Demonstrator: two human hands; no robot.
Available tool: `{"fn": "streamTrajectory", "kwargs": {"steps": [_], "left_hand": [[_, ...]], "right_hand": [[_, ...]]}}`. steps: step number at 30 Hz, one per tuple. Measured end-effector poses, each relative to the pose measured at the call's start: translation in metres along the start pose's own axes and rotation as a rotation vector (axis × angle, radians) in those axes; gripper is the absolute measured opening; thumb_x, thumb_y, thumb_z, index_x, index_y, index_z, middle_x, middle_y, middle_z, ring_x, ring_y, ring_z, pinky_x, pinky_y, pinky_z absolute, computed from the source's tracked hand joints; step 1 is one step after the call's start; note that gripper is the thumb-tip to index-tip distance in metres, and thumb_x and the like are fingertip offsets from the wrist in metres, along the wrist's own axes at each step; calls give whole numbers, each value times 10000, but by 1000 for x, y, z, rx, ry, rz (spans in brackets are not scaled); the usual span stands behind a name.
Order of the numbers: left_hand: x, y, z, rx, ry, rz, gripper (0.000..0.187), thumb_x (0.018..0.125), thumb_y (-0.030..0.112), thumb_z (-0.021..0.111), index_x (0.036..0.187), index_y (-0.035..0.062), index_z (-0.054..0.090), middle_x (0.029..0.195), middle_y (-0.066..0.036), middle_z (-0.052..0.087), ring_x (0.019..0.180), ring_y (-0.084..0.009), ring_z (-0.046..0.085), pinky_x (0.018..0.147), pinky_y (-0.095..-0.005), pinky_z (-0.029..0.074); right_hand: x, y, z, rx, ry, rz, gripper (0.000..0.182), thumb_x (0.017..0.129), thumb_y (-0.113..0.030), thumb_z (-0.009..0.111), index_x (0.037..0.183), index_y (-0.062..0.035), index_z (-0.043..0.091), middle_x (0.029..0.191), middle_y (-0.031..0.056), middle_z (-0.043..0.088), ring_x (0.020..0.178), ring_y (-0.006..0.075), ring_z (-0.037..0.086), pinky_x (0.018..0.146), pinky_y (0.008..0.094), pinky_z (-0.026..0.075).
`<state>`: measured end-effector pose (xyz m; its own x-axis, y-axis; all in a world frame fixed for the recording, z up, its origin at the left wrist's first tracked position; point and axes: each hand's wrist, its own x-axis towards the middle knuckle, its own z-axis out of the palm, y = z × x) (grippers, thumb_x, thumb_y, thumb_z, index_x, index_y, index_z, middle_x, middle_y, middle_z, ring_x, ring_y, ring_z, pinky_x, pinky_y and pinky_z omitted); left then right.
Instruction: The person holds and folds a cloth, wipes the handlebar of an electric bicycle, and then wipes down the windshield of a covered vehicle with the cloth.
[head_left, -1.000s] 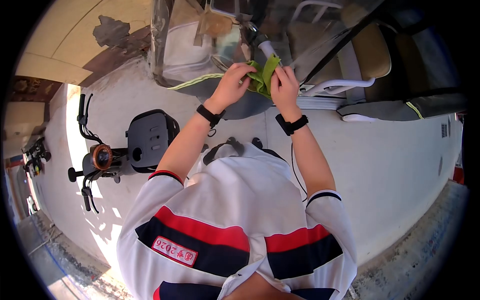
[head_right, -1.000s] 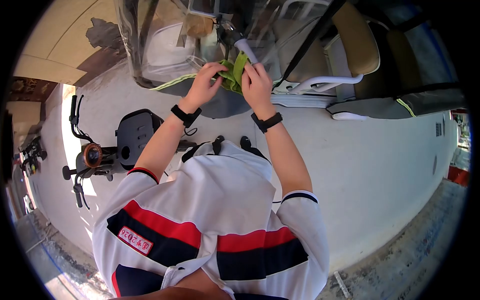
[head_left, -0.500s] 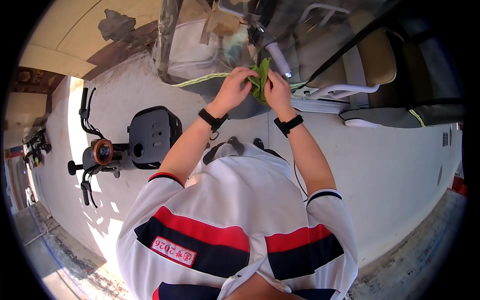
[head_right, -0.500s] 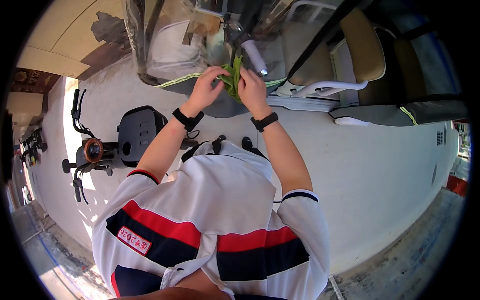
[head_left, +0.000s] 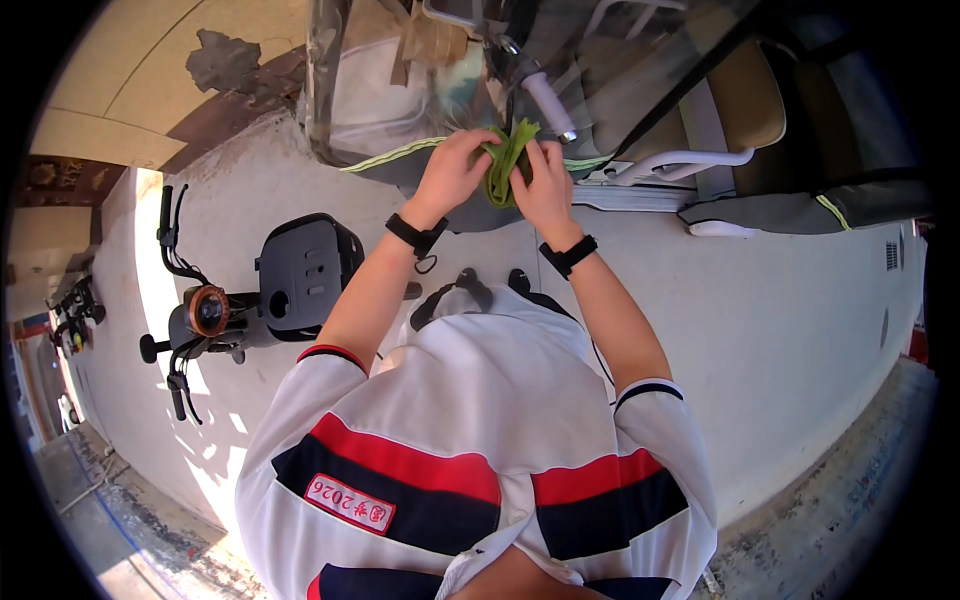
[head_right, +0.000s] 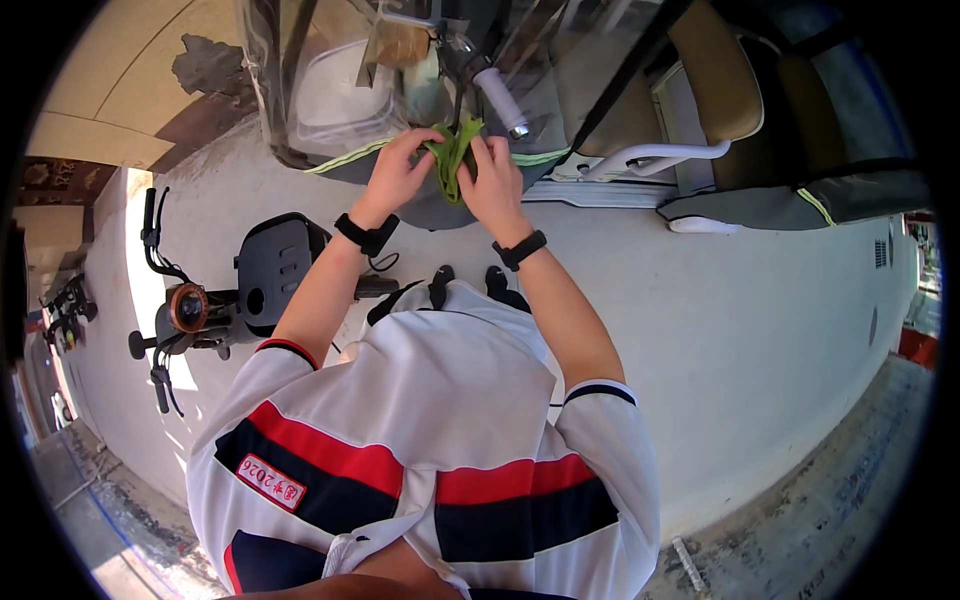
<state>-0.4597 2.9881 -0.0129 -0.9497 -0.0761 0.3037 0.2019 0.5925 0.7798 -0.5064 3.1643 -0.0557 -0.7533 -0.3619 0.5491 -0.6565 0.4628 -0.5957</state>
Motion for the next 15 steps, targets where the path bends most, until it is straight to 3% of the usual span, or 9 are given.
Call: {"fn": "streamTrajectory", "kwargs": {"steps": [3,6,7,10,15], "left_hand": [[-10,-18,-2,-99,197,36,234,846,-37,639,1069,35,650,889,-124,688,770,-269,670,696,-334,533],[-18,-29,-19,-59,305,12,207,866,-37,635,1062,25,652,889,-128,698,736,-225,670,657,-295,516],[-19,-35,-22,-61,350,10,188,889,-27,619,1071,17,645,832,-108,695,691,-172,651,631,-277,502],[-26,-47,-41,-133,371,-156,168,917,-8,599,1080,8,636,752,-74,681,641,-124,622,602,-265,490],[-38,-62,-69,-128,435,-260,173,958,23,555,1116,15,624,673,-14,628,596,-54,552,533,-231,422]], "right_hand": [[6,-9,2,-12,27,-27,462,821,-140,725,1234,-21,555,1032,155,544,923,350,597,738,440,507],[13,-11,7,13,-1,3,494,827,-146,734,1259,-19,531,1027,150,548,924,337,599,743,432,508],[15,-12,8,30,-16,18,504,828,-146,736,1267,-20,523,1021,148,551,917,335,603,740,430,509],[18,-17,12,105,1,77,536,820,-131,744,1289,-33,502,986,137,565,891,327,613,732,422,511],[28,-16,16,45,64,17,444,801,-131,764,1187,-67,552,915,100,592,802,309,631,674,413,514]]}}
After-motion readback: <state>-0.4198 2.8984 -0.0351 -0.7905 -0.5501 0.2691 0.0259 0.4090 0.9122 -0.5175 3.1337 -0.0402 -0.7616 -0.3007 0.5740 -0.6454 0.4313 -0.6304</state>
